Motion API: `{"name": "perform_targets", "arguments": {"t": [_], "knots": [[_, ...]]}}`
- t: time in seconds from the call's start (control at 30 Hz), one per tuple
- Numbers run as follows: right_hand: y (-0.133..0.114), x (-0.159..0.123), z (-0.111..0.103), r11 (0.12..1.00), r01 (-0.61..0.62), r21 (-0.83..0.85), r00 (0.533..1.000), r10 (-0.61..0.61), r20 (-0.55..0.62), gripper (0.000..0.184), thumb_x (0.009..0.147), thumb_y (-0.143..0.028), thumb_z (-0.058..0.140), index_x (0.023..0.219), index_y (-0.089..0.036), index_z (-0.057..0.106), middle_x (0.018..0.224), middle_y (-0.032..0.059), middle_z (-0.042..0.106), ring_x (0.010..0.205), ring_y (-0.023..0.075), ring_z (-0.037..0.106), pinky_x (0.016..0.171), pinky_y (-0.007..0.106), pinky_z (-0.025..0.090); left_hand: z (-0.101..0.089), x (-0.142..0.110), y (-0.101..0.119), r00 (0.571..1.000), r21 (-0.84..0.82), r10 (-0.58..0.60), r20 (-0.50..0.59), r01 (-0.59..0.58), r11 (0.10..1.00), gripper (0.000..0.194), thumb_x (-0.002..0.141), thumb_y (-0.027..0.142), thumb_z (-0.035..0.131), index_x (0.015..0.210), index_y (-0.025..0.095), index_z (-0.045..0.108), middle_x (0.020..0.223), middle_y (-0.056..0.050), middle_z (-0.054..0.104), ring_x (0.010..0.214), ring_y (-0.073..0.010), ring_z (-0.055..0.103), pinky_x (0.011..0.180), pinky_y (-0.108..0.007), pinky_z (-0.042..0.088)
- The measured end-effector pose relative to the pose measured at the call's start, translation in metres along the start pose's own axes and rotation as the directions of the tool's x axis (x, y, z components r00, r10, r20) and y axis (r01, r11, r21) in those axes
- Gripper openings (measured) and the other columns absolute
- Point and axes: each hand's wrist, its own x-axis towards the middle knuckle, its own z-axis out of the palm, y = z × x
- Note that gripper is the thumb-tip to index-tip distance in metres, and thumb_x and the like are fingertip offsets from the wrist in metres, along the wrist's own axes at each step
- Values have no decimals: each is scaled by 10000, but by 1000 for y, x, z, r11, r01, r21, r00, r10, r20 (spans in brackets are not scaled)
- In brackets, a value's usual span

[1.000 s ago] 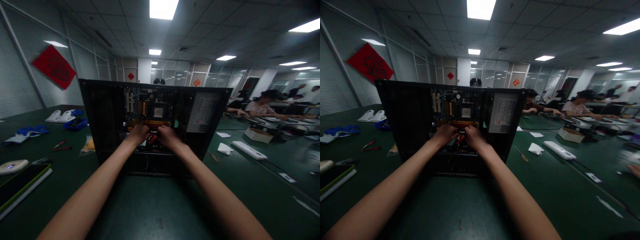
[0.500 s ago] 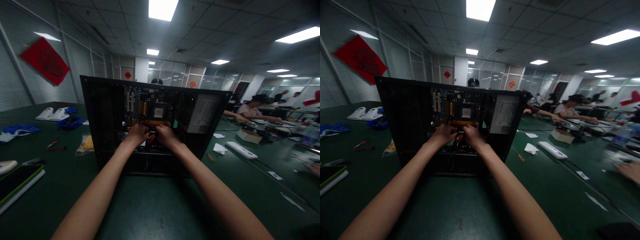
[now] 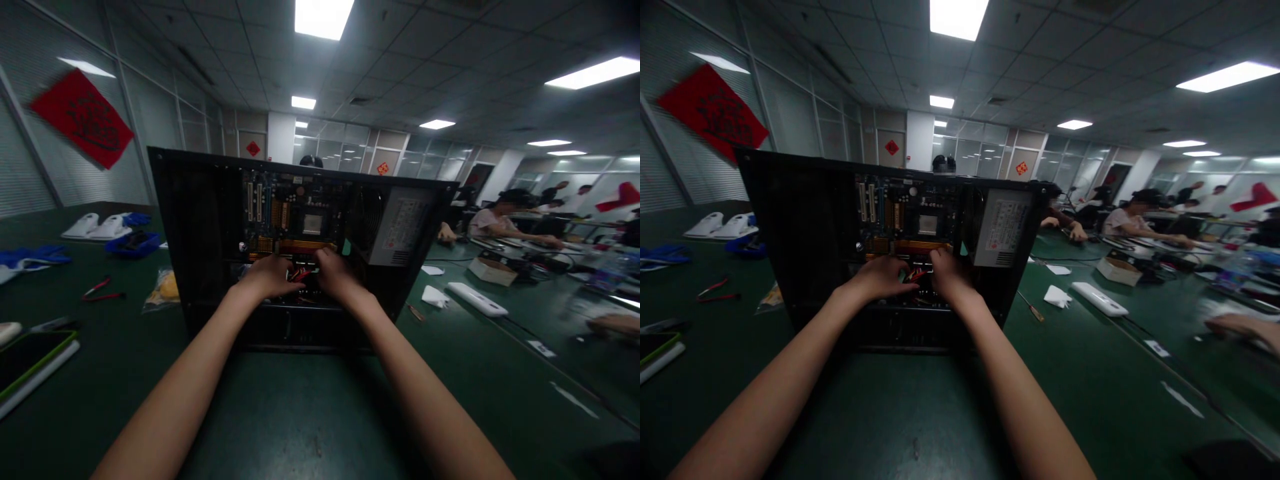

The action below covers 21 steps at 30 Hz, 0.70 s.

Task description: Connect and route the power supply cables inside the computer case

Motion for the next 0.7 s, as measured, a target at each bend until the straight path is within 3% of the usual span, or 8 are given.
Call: {"name": "perform_targets", "arguments": {"t": [0.17,0.3,0.4,0.53,0.6,0.7], "knots": [[8,-3,3,992,-57,116,998,60,-26,326,760,27,477,1000,-157,598,1077,108,604,992,213,563,830,304,444,-4,1,-1,994,-102,51,93,-42,994,297,824,467,623,933,223,752,798,-52,730,760,-211,663,631,-270,394],[11,0,11,991,32,127,997,-24,-68,342,757,38,479,1014,-145,608,1114,122,578,1045,218,541,869,319,446,-8,-1,1,991,-136,93,100,-79,987,276,813,445,614,869,207,743,730,-29,701,685,-182,628,581,-264,356],[10,0,13,985,94,145,995,-90,-36,368,758,36,504,1062,-142,612,1141,119,574,1068,205,539,894,312,446,-11,-5,7,982,-162,123,145,-99,982,252,773,431,639,740,189,700,643,-6,655,607,-160,587,540,-263,325],[5,-5,8,978,108,178,990,-122,69,388,770,23,528,1111,-133,627,1193,136,601,1100,205,565,902,299,449,-11,-7,12,968,-211,195,160,-160,964,368,803,510,606,633,186,647,566,13,599,538,-136,535,522,-262,302],[4,-7,7,966,97,240,973,-143,183,361,779,-4,558,1096,-144,656,1143,123,656,1067,209,606,874,285,460,-10,-6,11,967,-209,207,148,-174,962,439,854,533,547,607,183,645,531,12,572,511,-130,498,521,-267,290],[5,-9,9,945,32,325,888,-177,426,270,781,-97,649,1022,-196,722,1003,71,735,930,211,674,795,264,483,-10,-5,9,974,-182,190,127,-165,969,432,906,464,500,628,179,668,539,4,586,517,-132,491,532,-270,288]]}}
